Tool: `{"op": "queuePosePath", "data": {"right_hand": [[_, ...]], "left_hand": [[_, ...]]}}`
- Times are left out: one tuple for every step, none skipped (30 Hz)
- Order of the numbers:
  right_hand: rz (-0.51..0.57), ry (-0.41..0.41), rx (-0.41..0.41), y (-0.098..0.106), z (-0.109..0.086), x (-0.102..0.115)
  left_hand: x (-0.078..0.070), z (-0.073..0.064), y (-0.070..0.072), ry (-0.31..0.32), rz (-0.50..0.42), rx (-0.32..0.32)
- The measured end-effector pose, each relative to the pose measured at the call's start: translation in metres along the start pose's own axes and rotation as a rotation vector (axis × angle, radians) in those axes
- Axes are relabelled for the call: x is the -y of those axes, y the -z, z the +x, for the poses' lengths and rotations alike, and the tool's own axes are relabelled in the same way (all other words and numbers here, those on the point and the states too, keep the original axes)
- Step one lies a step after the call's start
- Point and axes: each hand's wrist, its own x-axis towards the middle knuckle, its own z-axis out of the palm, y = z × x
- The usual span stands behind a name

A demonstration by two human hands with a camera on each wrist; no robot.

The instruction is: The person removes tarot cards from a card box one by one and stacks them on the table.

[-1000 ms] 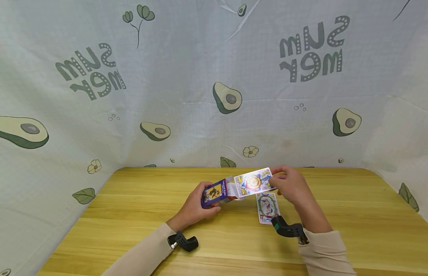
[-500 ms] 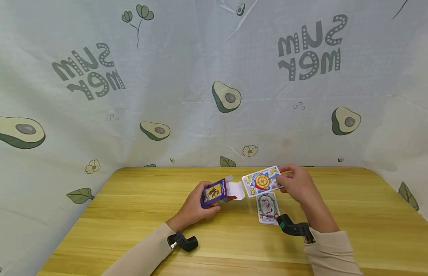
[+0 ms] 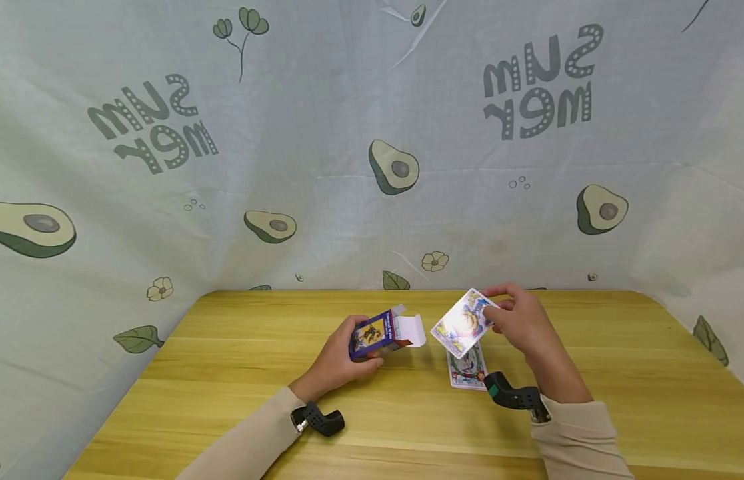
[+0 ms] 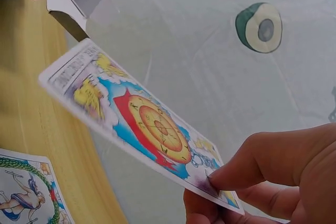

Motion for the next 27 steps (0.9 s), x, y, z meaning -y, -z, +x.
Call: {"op": "queuePosePath", "data": {"right_hand": [[-0.001,-0.001,-0.003,0.0,0.001,-0.001],[0.0,-0.003,-0.005,0.0,0.003,-0.002],[0.003,-0.003,-0.008,0.0,0.004,-0.003],[0.004,-0.004,-0.012,0.0,0.006,-0.005],[0.005,-0.008,-0.015,0.0,0.008,-0.007],[0.005,-0.013,-0.016,0.0,0.01,-0.009],[0.006,-0.03,-0.029,-0.001,0.014,-0.012],[0.008,-0.036,-0.031,-0.001,0.015,-0.014],[0.008,-0.043,-0.031,-0.001,0.017,-0.015],[0.007,-0.05,-0.031,-0.001,0.019,-0.016],[0.007,-0.057,-0.028,0.0,0.019,-0.016],[0.004,-0.062,-0.026,-0.001,0.019,-0.015],[-0.002,-0.063,-0.027,-0.001,0.019,-0.014],[-0.008,-0.056,-0.013,0.0,0.018,-0.011],[-0.012,-0.058,-0.011,-0.001,0.018,-0.009],[-0.015,-0.057,-0.009,-0.001,0.018,-0.008],[-0.017,-0.058,-0.007,-0.001,0.018,-0.007],[-0.02,-0.059,-0.006,-0.002,0.019,-0.007],[-0.018,-0.063,0.0,-0.001,0.019,-0.007],[-0.014,-0.068,0.006,-0.001,0.021,-0.008],[-0.009,-0.074,0.012,0.0,0.022,-0.009],[-0.007,-0.08,0.018,0.0,0.023,-0.009],[-0.003,-0.09,0.024,0.001,0.024,-0.01],[0.001,-0.099,0.03,0.001,0.026,-0.01],[0.005,-0.105,0.036,0.002,0.027,-0.011],[0.008,-0.111,0.043,0.002,0.028,-0.012],[0.009,-0.119,0.049,0.002,0.029,-0.012]], "left_hand": [[0.0,0.001,0.0,0.0,0.001,0.001],[0.001,0.002,0.0,-0.001,0.002,0.002],[0.001,0.002,0.0,-0.003,0.005,0.002],[0.001,0.003,0.001,-0.004,0.005,0.003],[0.002,0.004,0.001,-0.005,0.006,0.003],[0.003,0.005,0.001,-0.005,0.007,0.003],[0.004,0.006,0.001,-0.005,0.006,0.003],[0.005,0.006,0.001,-0.005,0.005,0.003],[0.006,0.007,0.001,-0.004,0.004,0.003],[0.006,0.008,0.001,-0.003,0.002,0.004],[0.007,0.009,0.002,-0.002,0.0,0.005],[0.008,0.009,0.002,-0.002,-0.002,0.005],[0.008,0.01,0.002,-0.001,-0.005,0.006],[0.009,0.011,0.002,-0.003,-0.006,0.007],[0.01,0.011,0.003,-0.004,-0.008,0.008],[0.011,0.012,0.003,-0.006,-0.009,0.008],[0.011,0.012,0.003,-0.007,-0.012,0.008],[0.012,0.013,0.003,-0.009,-0.013,0.009],[0.012,0.014,0.003,-0.007,-0.015,0.009],[0.012,0.014,0.003,-0.005,-0.016,0.009],[0.012,0.014,0.003,-0.003,-0.016,0.009],[0.012,0.015,0.003,0.001,-0.017,0.01],[0.011,0.015,0.003,0.003,-0.017,0.01],[0.011,0.016,0.003,0.006,-0.017,0.011],[0.011,0.016,0.003,0.01,-0.017,0.012],[0.011,0.017,0.003,0.013,-0.017,0.012],[0.01,0.017,0.004,0.017,-0.017,0.013]]}}
